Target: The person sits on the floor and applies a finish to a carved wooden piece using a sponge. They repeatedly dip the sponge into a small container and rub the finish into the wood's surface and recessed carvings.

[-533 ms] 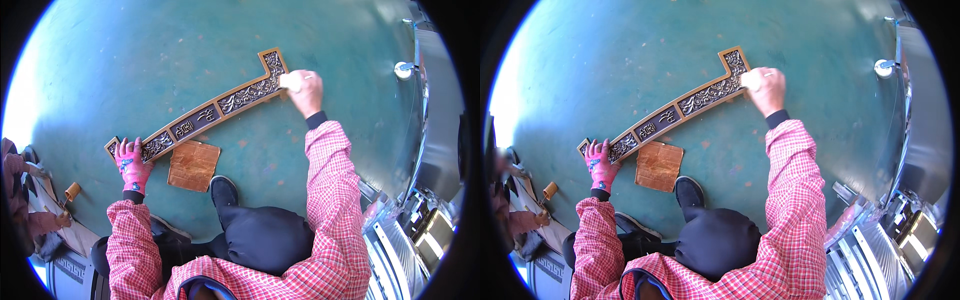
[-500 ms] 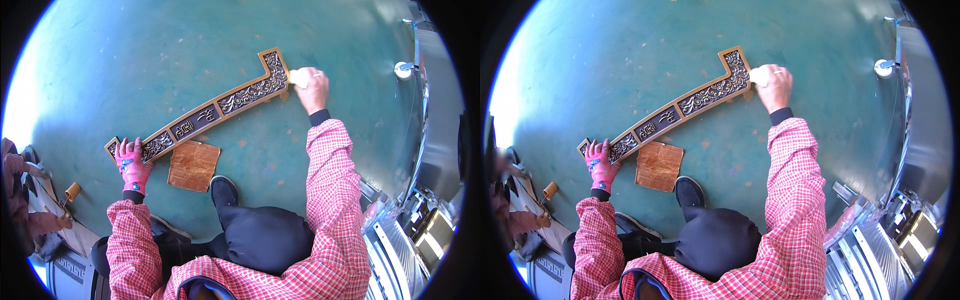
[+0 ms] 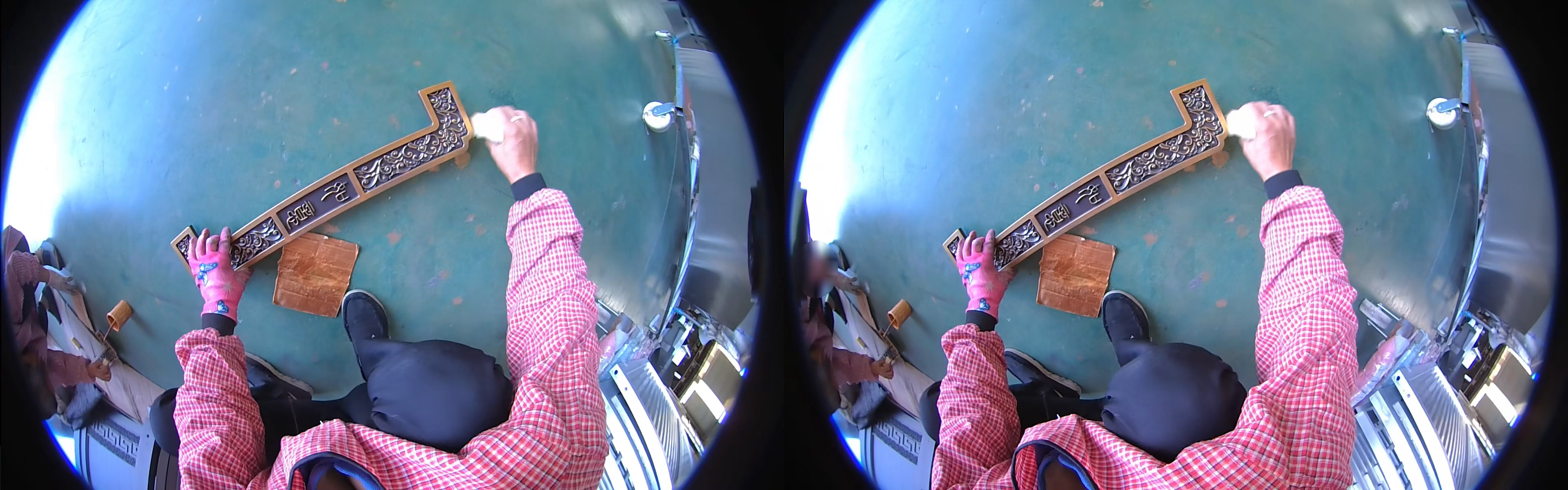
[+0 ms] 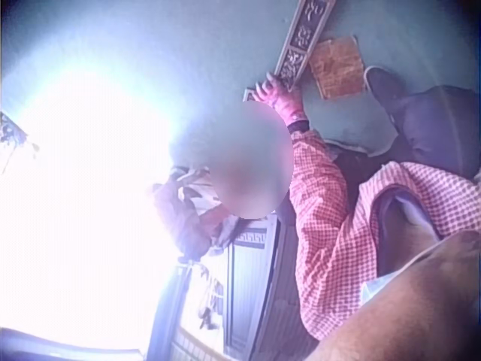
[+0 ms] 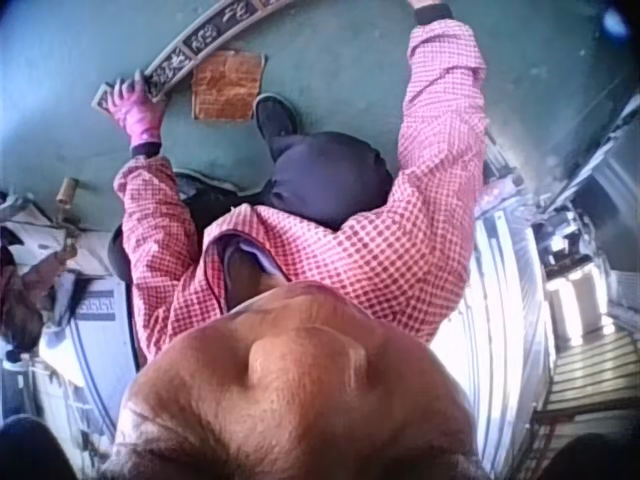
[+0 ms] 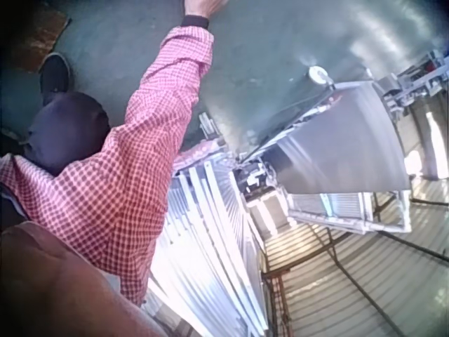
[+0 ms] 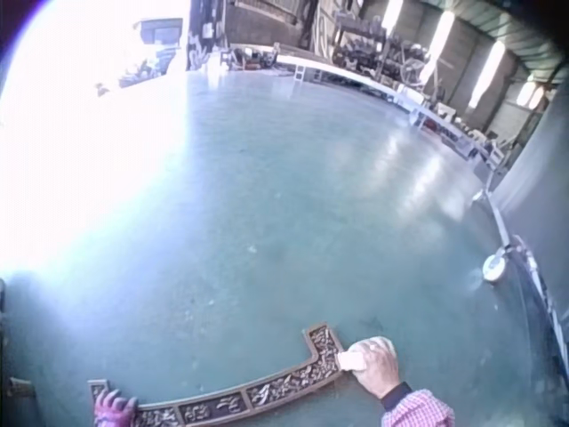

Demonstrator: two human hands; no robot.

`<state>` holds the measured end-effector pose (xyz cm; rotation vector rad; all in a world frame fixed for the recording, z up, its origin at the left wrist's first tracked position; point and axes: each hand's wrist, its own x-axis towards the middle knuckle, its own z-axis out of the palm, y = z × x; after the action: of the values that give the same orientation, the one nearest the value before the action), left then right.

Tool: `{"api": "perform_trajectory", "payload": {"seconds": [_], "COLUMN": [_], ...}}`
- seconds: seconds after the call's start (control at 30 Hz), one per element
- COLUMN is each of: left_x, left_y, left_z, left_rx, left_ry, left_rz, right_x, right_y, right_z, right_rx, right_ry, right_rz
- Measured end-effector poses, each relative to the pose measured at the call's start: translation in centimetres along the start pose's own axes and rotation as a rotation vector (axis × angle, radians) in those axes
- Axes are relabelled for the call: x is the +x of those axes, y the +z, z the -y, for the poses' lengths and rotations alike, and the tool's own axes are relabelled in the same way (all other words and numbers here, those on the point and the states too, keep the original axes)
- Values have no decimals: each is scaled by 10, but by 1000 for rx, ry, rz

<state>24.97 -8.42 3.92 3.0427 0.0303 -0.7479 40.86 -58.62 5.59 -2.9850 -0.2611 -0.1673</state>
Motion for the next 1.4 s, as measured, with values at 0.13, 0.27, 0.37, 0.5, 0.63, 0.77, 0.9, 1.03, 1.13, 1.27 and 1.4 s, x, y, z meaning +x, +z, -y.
{"api": "perform_trajectory", "payload": {"seconds": [0.13, 0.27, 0.37, 0.5, 0.63, 0.77, 0.9, 1.03, 1.13, 1.27, 1.4], "left_x": [2, 1, 0, -1, 1, 0, 0, -1, 0, 1, 0], "left_y": [5, 1, 1, 1, 3, 10, 11, 8, 10, 9, 10], "left_z": [2, -2, 0, 0, 0, 4, 5, 5, 6, 3, 6], "left_rx": [-15, -18, -14, -10, -20, -31, -37, -23, -46, -41, -59], "left_ry": [5, 2, -1, 1, 7, 27, 24, 25, 35, 32, 36], "left_rz": [-11, -2, 1, -4, -15, -50, -60, -49, -64, -60, -68], "right_x": [-2, 13, 8, 24, 25, 42, 39, 48, 53, 68, 75], "right_y": [7, 11, 13, 11, 21, 14, 14, 17, 26, 22, 26], "right_z": [20, 1, 13, 1, 20, 22, 22, 21, 20, 27, 16], "right_rx": [188, 33, 274, -66, 106, 70, 69, 43, -5, 189, -19], "right_ry": [-76, 48, -70, 77, -216, 32, -100, -37, -175, 111, -37], "right_rz": [55, -60, 31, -47, 50, -8, 6, -59, -43, -48, -49]}}
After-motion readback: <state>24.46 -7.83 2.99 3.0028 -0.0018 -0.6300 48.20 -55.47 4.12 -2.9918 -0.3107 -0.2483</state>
